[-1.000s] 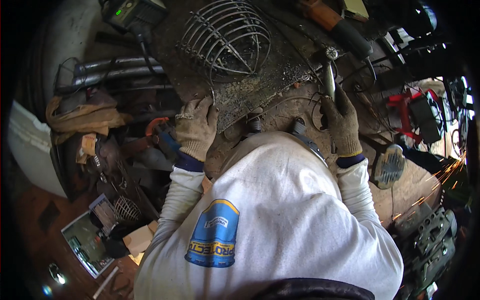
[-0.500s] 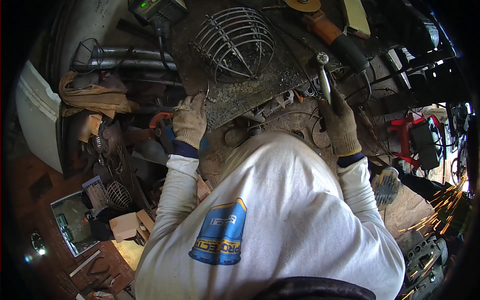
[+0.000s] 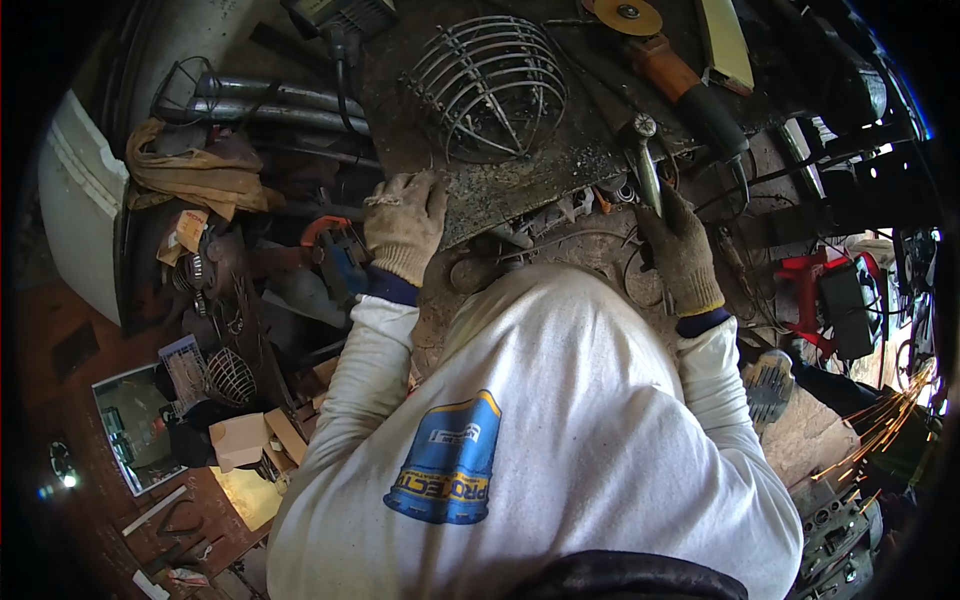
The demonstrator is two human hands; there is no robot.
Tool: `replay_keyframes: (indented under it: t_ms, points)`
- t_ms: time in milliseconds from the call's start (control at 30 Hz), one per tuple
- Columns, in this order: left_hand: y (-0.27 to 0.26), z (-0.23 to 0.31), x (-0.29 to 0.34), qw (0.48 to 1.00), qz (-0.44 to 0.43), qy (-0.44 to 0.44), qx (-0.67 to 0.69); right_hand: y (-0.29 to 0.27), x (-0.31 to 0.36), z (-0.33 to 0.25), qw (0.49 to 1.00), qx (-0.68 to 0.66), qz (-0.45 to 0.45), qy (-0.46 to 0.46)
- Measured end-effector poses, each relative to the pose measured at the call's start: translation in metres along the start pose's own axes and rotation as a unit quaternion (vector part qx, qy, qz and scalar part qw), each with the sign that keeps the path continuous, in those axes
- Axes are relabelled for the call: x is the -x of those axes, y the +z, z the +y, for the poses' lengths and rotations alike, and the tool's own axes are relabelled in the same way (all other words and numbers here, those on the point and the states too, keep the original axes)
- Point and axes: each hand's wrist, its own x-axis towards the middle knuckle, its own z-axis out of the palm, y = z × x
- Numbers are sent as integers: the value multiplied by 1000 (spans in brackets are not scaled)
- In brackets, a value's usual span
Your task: The person uses an angle grinder to smooth a metal cage-like guard, then hits a metal rod with a hammer, and finally welds the rod to the guard with a welding torch.
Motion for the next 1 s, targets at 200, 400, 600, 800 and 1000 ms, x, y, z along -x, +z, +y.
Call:
replay_keyframes:
  t_ms: [200, 400, 600, 800, 1000]
  points:
    - [30, -13, -19, 998, -49, 28, 7, 6, 1, 4, 1000, 2, 5, -10]
    - [42, -10, -37, 999, -49, 3, -15, 13, 0, 1, 999, 33, 14, -10]
    - [46, -16, -39, 998, -33, 25, 39, 27, -4, -8, 1000, 11, 23, -3]
    - [30, -39, -28, 990, -18, 49, 130, 42, -4, -23, 999, -35, 32, 17]
    - [29, -75, -18, 981, 29, -27, 188, 59, -1, -34, 996, -64, 49, 36]
